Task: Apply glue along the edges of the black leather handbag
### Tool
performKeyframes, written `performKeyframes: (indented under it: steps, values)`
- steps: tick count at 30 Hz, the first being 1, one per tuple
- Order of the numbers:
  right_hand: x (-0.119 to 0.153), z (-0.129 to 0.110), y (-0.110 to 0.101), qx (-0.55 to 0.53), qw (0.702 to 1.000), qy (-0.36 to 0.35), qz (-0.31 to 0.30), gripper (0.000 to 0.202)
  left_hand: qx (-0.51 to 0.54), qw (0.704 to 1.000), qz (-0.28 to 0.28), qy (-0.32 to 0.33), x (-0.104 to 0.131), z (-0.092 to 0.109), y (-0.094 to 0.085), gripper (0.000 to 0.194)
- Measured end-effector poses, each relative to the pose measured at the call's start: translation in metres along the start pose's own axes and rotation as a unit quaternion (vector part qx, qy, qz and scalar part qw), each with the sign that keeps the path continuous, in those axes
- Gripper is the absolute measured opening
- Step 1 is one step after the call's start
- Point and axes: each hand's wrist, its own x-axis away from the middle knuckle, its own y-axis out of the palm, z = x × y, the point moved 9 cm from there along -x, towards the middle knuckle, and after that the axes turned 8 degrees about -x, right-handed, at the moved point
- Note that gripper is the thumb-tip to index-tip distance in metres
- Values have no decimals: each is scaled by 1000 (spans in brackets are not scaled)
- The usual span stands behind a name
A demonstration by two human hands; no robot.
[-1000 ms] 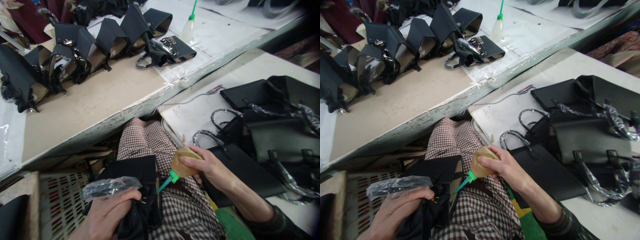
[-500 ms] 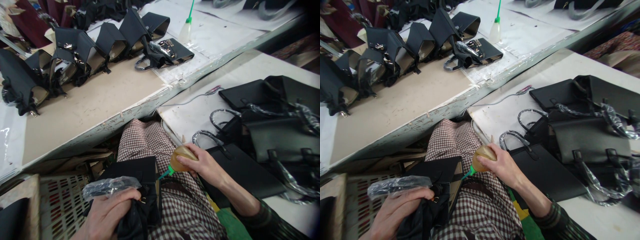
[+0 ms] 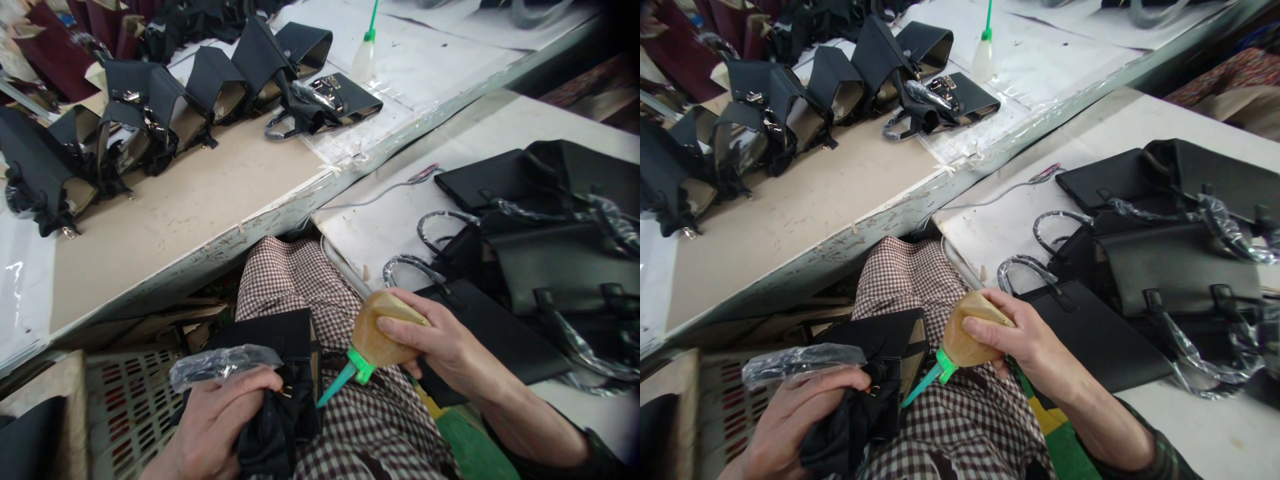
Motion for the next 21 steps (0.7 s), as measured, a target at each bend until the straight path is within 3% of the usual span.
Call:
performKeyframes:
  steps: [4,8,15,18,21]
  values:
    - [9,-1,9,-26,1000,5,-10,42,-14,1000,8,3,3,1,0,21]
    - [8,4,5,-10,1000,5,-13,42,-26,1000,12,-5,6,-2,1,20]
    - [-8,0,-14,80,993,-62,63,43,-20,999,32,8,2,-7,-4,20]
    - [-11,4,-17,-43,988,-91,115,39,-45,998,33,11,-6,-7,-6,22]
    - [-15,13,-15,-239,955,-111,133,31,-126,991,26,22,-13,-6,-11,26]
